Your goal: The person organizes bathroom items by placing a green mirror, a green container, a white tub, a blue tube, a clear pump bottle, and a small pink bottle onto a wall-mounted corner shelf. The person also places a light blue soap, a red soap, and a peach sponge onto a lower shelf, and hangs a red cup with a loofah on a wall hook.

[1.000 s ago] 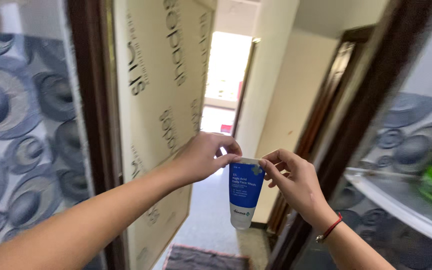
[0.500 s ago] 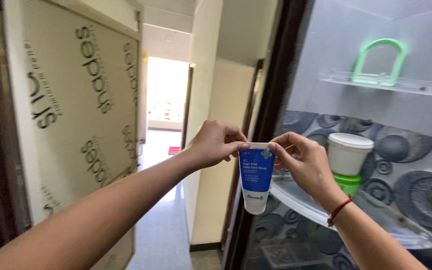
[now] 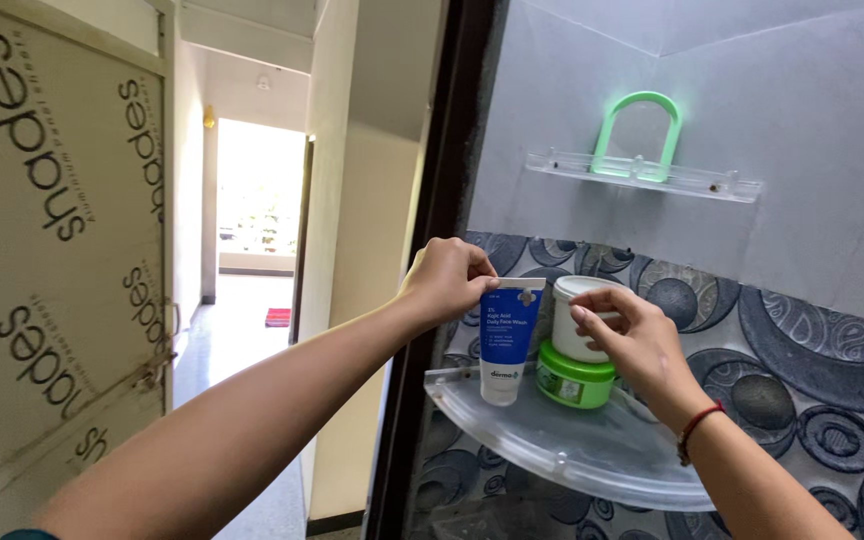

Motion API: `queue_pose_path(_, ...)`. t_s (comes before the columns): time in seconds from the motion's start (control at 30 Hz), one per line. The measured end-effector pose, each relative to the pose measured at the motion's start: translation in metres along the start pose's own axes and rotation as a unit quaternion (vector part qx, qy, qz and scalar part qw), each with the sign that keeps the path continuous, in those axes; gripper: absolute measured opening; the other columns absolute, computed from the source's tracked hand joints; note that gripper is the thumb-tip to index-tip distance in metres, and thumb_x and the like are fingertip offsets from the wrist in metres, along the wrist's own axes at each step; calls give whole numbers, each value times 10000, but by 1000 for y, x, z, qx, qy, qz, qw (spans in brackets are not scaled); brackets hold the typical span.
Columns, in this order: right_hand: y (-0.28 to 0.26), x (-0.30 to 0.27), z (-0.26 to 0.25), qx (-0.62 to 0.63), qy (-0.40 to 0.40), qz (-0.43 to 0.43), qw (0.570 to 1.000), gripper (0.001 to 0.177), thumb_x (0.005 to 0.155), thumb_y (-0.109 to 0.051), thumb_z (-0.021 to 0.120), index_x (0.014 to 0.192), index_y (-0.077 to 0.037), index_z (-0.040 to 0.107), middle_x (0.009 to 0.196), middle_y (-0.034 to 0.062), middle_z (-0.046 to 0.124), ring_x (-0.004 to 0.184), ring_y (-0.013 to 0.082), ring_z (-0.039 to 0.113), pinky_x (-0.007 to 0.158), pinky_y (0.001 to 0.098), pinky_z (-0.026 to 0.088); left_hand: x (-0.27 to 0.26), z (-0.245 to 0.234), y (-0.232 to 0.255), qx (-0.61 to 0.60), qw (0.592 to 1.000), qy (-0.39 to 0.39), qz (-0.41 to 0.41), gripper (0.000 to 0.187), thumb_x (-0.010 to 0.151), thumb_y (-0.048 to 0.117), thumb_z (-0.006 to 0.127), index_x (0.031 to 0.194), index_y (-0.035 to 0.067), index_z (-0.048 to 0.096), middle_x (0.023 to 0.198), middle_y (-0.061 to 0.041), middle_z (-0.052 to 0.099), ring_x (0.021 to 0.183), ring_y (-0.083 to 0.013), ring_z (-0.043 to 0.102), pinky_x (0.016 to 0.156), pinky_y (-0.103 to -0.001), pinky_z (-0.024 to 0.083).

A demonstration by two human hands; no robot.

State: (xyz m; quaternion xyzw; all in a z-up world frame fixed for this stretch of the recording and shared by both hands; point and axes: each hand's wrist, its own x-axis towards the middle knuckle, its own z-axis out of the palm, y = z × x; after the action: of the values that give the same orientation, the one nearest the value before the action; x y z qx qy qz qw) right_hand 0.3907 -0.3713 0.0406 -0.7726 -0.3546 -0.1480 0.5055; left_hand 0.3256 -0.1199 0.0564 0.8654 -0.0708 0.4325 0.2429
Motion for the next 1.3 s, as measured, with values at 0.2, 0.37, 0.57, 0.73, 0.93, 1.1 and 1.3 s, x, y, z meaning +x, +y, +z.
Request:
queue_pose_path(0.2, 60, 12, -22, -67, 17, 15, 997, 274, 914, -266, 714, 1124, -101, 776, 973, 73, 812, 940, 181, 766, 823, 354, 610, 25, 51, -20, 28, 999, 5, -15, 129, 806, 192, 780, 889, 100, 820, 852, -117, 786, 788, -238, 775, 762, -354, 607)
queue_pose_path(0.37, 98, 18, -21, -135, 3, -29, 990, 269, 877, -253, 726, 1112, -131, 775, 1034, 43, 824, 965, 164, 781, 876, 342, 593, 41, 87, -35, 47, 998, 0, -33, 128, 818, 196, 776, 890, 97, 816, 859, -123, 782, 808, -263, 769, 782, -377, 599)
queue_pose_path(0.57, 123, 19, -14, -170, -30, -10, 985, 290, 864, -276, 732, 1124, -148, 751, 1062, 29, 823, 1004, 154, 781, 837, 355, 602, 54, 114, -47, 50, 997, -11, -51, 128, 828, 181, 764, 896, 84, 810, 877, -147, 779, 843, -287, 774, 809, -398, 606)
queue_pose_path(0.73, 134, 21, -9, -165, -34, -12, 986, 306, 846, -283, 738, 1118, -143, 749, 1057, 26, 815, 1001, 153, 777, 812, 356, 609, 58, 127, -53, 56, 995, -3, -84, 132, 819, 180, 782, 899, 82, 819, 890, -162, 770, 874, -310, 761, 819, -420, 599)
queue_pose_path(0.93, 144, 23, -8, -158, -39, -17, 987, 311, 849, -289, 745, 1119, -133, 751, 1052, 44, 805, 1005, 157, 774, 830, 352, 614, 66, 133, -64, 60, 994, -9, -87, 125, 794, 178, 793, 881, 92, 818, 872, -143, 774, 850, -293, 768, 804, -406, 605)
queue_pose_path(1.1, 151, 23, -7, -142, -34, -37, 989, 324, 841, -288, 743, 1118, -119, 746, 1051, 50, 810, 991, 166, 783, 818, 352, 623, 69, 130, -71, 67, 995, -18, -72, 143, 765, 185, 816, 876, 94, 822, 833, -138, 775, 805, -272, 776, 778, -383, 612)
queue_pose_path(1.3, 147, 20, -4, -157, -36, -34, 986, 331, 848, -302, 742, 1130, -129, 746, 1070, 57, 805, 998, 166, 782, 819, 349, 623, 64, 125, -63, 66, 991, -54, -100, 198, 737, 222, 870, 874, 90, 816, 856, -133, 781, 813, -246, 775, 791, -381, 610)
